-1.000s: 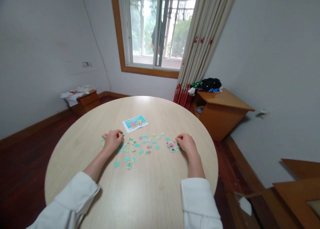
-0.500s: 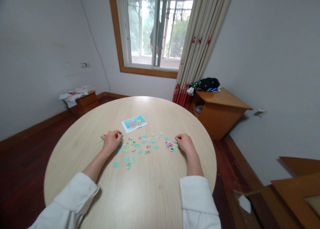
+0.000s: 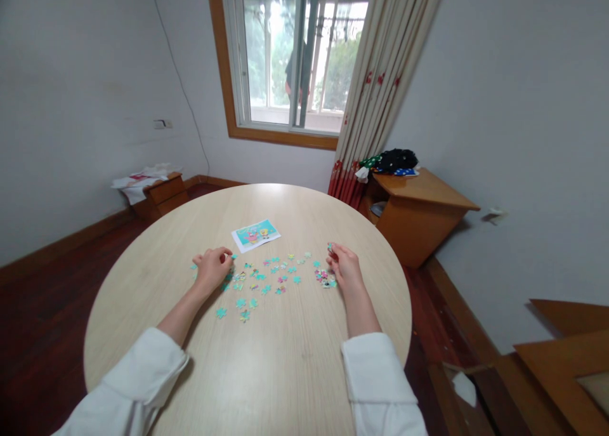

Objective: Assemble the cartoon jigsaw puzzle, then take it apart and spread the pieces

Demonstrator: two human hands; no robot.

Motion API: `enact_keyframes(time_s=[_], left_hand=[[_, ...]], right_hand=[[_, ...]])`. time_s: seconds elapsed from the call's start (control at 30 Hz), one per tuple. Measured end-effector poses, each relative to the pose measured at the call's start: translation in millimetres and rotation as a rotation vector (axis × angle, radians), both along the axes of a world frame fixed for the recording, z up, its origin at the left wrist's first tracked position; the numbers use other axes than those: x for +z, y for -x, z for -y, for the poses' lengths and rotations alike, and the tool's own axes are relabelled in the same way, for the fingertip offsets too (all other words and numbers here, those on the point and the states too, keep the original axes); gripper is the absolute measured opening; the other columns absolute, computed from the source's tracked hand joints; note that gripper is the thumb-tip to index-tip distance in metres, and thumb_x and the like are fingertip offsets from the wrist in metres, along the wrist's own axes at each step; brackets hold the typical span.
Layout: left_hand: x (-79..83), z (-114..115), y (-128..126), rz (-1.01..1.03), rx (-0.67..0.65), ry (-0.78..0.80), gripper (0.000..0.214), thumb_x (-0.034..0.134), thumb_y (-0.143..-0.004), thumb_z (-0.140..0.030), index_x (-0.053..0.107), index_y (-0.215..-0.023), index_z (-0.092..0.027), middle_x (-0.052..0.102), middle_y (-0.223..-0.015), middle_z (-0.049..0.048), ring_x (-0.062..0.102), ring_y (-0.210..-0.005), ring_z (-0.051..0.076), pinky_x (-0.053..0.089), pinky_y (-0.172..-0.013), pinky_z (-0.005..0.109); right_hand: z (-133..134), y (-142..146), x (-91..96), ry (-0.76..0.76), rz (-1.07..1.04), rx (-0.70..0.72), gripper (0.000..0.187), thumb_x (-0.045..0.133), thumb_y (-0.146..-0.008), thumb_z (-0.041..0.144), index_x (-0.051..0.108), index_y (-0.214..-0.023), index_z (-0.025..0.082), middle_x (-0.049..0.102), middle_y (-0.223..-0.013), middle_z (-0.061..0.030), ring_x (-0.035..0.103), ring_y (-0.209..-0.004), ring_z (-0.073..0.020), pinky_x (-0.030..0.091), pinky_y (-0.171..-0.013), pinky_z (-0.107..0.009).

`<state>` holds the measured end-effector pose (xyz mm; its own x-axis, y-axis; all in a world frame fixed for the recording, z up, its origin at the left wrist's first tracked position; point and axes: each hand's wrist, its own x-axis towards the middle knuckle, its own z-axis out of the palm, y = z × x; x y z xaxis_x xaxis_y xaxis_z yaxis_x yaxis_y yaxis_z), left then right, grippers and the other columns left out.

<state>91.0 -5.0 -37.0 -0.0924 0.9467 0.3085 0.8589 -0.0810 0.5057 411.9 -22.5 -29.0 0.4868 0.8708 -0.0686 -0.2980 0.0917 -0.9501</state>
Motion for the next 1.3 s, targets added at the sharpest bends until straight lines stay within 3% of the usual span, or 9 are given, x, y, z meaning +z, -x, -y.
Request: enact_keyframes(time_s=[0.1,0.23,0.33,0.43,0.73,0.93,1.07,1.2,1.3], left_hand=[[5.2,4.9,-7.1,0.161,-0.09,-0.041,0.02,0.048,-0.076,-0.023,0.067,-0.08,-0.017,0.063,-0.066,0.0034,0.057,-0.072,0.021,0.036,-0.077,0.037],[13.9,22.7,-29.1,0.472,-0.353,-0.049,0.019,0.053,-0.075,-0.031,0.065,-0.071,-0.017,0.06,-0.06,0.0011,0.053,-0.06,0.015,0.04,-0.062,0.028],[14.4,35.4,-46.5,0.6,-0.505,0.05,0.023,0.059,-0.073,-0.038,0.064,-0.065,-0.016,0.062,-0.061,0.0023,0.053,-0.059,0.014,0.041,-0.059,0.026],[8.9,40.4,-56.6,0.692,-0.563,0.15,0.026,0.059,-0.073,-0.041,0.063,-0.068,-0.015,0.062,-0.062,0.003,0.054,-0.058,0.014,0.042,-0.058,0.025],[3.6,39.8,-57.4,0.622,-0.533,0.108,0.029,0.054,-0.075,-0.041,0.06,-0.063,-0.015,0.057,-0.057,-0.0002,0.047,-0.054,0.011,0.036,-0.054,0.024],[6.2,40.5,-55.4,0.632,-0.574,0.159,0.026,0.052,-0.073,-0.038,0.054,-0.058,-0.017,0.052,-0.054,-0.0011,0.047,-0.054,0.012,0.036,-0.054,0.025],[10.9,37.8,-50.7,0.691,-0.468,0.044,0.017,0.054,-0.065,-0.029,0.05,-0.052,-0.018,0.054,-0.061,0.0004,0.05,-0.06,0.013,0.039,-0.058,0.025],[14.7,34.8,-46.5,0.911,-0.357,0.11,0.015,0.053,-0.063,-0.027,0.05,-0.051,-0.018,0.064,-0.074,0.0054,0.059,-0.066,0.015,0.045,-0.063,0.029],[14.2,31.5,-44.3,0.96,-0.28,0.126,0.014,0.052,-0.062,-0.027,0.049,-0.051,-0.019,0.06,-0.058,0.0022,0.058,-0.057,0.015,0.045,-0.059,0.028]], right_hand=[[2.5,22.1,2.3,0.007,-0.046,0.105,0.027,0.081,-0.047,0.029,0.066,-0.066,0.016,0.061,-0.059,-0.0012,0.051,-0.052,-0.0091,0.04,-0.043,-0.019],[11.1,66.1,1.4,-0.005,0.037,0.221,0.032,0.08,-0.049,0.033,0.07,-0.073,0.015,0.065,-0.063,-0.0013,0.053,-0.053,-0.0088,0.043,-0.049,-0.021],[18.7,97.9,-2.4,-0.049,0.157,0.286,0.033,0.076,-0.055,0.039,0.072,-0.077,0.015,0.066,-0.062,-0.0015,0.051,-0.05,-0.0094,0.041,-0.047,-0.022],[24.2,117.4,-5.1,-0.083,0.241,0.354,0.03,0.072,-0.059,0.039,0.072,-0.077,0.015,0.066,-0.061,-0.0016,0.052,-0.049,-0.0109,0.04,-0.046,-0.023],[29.9,128.6,-6.2,-0.222,0.361,0.355,0.014,0.069,-0.062,0.029,0.071,-0.07,0.018,0.071,-0.073,-0.0042,0.063,-0.07,-0.0172,0.049,-0.07,-0.031],[29.8,122.1,-0.9,-0.276,0.522,0.255,0.018,0.064,-0.069,0.034,0.07,-0.074,0.018,0.07,-0.08,-0.0063,0.062,-0.075,-0.0179,0.046,-0.065,-0.029],[20.9,98.5,-0.7,-0.21,0.573,0.171,0.023,0.061,-0.071,0.037,0.07,-0.077,0.016,0.07,-0.077,-0.0067,0.06,-0.071,-0.0178,0.044,-0.066,-0.03],[9.6,75.7,-7.2,-0.15,0.634,0.122,0.025,0.06,-0.07,0.037,0.071,-0.076,0.016,0.071,-0.075,-0.007,0.058,-0.068,-0.018,0.044,-0.066,-0.03],[0.9,70.2,-12.2,-0.119,0.714,0.12,0.021,0.059,-0.07,0.033,0.071,-0.073,0.017,0.071,-0.076,-0.0065,0.059,-0.069,-0.0177,0.044,-0.068,-0.03]])
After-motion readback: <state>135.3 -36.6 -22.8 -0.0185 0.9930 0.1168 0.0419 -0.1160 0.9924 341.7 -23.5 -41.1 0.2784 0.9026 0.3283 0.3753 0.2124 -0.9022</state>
